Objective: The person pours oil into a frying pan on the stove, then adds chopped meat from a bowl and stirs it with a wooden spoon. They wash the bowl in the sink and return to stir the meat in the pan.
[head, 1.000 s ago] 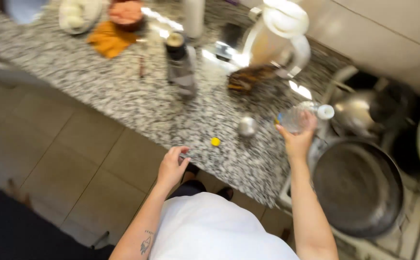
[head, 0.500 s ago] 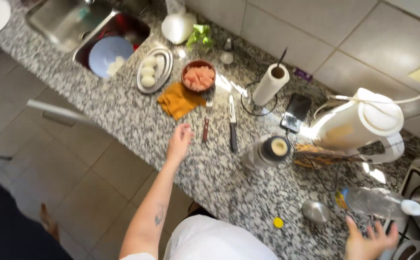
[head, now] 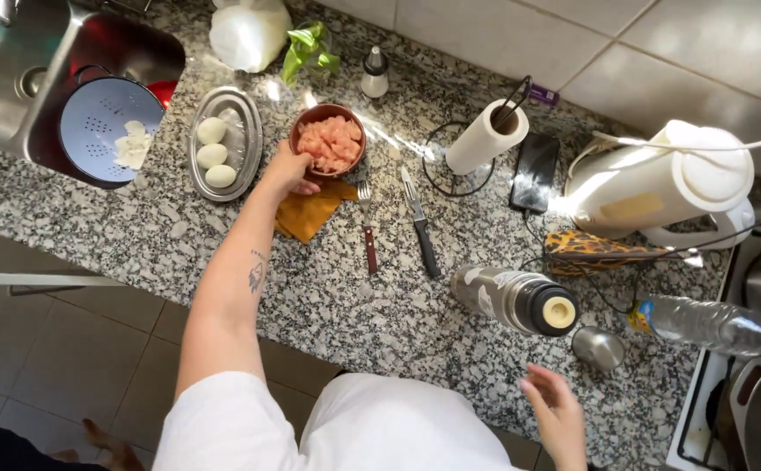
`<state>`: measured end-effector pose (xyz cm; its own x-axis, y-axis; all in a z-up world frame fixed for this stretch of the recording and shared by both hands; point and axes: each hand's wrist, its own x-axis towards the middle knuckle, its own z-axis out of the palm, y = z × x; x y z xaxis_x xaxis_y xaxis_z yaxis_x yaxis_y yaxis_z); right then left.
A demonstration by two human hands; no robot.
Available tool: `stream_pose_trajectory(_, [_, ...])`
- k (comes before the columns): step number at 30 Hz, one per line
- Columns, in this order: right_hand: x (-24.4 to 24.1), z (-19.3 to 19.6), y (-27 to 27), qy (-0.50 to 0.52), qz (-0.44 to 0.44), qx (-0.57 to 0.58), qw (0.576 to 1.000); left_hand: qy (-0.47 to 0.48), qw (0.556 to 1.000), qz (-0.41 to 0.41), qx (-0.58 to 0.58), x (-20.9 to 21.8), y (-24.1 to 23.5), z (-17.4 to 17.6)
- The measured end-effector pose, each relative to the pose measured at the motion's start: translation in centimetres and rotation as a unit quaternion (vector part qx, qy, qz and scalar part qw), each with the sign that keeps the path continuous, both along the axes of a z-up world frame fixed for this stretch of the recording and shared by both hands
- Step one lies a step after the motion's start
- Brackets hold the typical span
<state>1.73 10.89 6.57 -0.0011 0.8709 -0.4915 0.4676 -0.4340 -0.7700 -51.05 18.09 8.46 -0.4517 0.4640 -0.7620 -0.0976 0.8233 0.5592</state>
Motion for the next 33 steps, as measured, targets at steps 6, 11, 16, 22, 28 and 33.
stream_pose_trajectory(6, [-6.1, 3.0, 0.4, -0.073, 0.231, -0.036, 0.969, 0.002, 0.995, 0.041, 0.093, 2.6, -5.3, 3.5])
stream_pose_trajectory(11, [-11.5, 4.9, 0.1, 0.01, 0.321, -0.024, 0.947, -0.034, 0.996, 0.015, 0.077, 7.8, -12.1, 8.6])
stream_pose_trajectory(16, [-16.9, 2.9, -0.3, 0.291, 0.218, -0.185, 0.913, -0.096, 0.983, 0.039, 0.149, 12.5, -17.1, 2.6])
stream_pose_trajectory(22, [-20.1, 9.4, -2.4, 0.27, 0.069, -0.228, 0.933, 0.016, 0.963, -0.248, 0.102, 17.1, -18.4, 8.7])
stream_pose_trajectory(28, [-18.0, 10.0, -2.8, 0.326, 0.089, -0.169, 0.926, -0.3, 0.909, -0.128, 0.258, 18.2, -18.3, 5.2])
stream_pose_trajectory(33, [-9.7, 8.0, -4.3, 0.092, 0.117, -0.157, 0.976, -0.315, 0.908, -0.042, 0.274, 19.3, -19.2, 4.2])
